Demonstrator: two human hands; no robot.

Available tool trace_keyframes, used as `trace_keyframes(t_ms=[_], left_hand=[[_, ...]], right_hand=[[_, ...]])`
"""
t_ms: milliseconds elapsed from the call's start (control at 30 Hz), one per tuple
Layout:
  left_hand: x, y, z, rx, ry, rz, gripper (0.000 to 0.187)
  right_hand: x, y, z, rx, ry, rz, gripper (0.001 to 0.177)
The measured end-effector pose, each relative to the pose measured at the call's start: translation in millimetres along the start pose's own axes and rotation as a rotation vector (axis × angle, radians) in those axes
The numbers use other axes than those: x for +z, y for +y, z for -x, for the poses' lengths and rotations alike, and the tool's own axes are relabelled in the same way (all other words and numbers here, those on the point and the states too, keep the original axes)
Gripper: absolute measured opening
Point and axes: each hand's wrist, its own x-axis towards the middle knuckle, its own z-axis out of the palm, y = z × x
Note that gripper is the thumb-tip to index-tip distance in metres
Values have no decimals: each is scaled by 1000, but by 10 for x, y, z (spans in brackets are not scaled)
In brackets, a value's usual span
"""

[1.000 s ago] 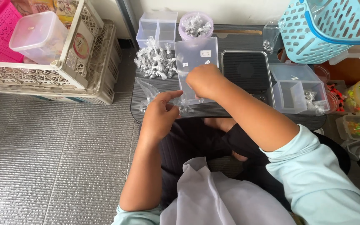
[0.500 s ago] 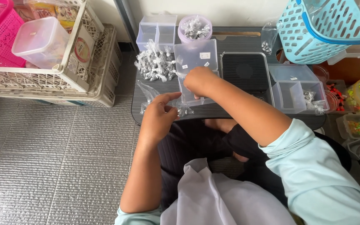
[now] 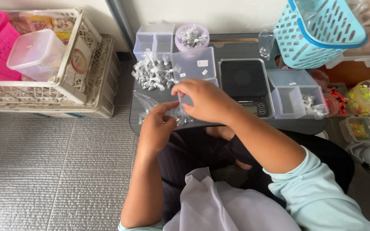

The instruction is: The person picks up metal fishing weights from a plastic container, places them into small plastic bags, and then puts the bags onto a digital scale.

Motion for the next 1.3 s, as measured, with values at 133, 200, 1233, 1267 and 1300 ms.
trace_keyframes(t_ms=[133,200,1233,1267,1300], left_hand=[[74,30,25,-10,61,4,46],[126,73,62,24,87,12,42],[272,-1120,185,93,569,-274,71],[273,-1152,156,101,549,-297,74],[263,-1175,115,103,537,-298,74]], right_hand=[[104,-66,149,61,-188,-82,81],[162,-18,164,141,-231,-146,81],[-897,1155,678,571,163,302,41],[-879,855,895,651,-24,320,50],[-746,810,1066,664,-23,318,50]])
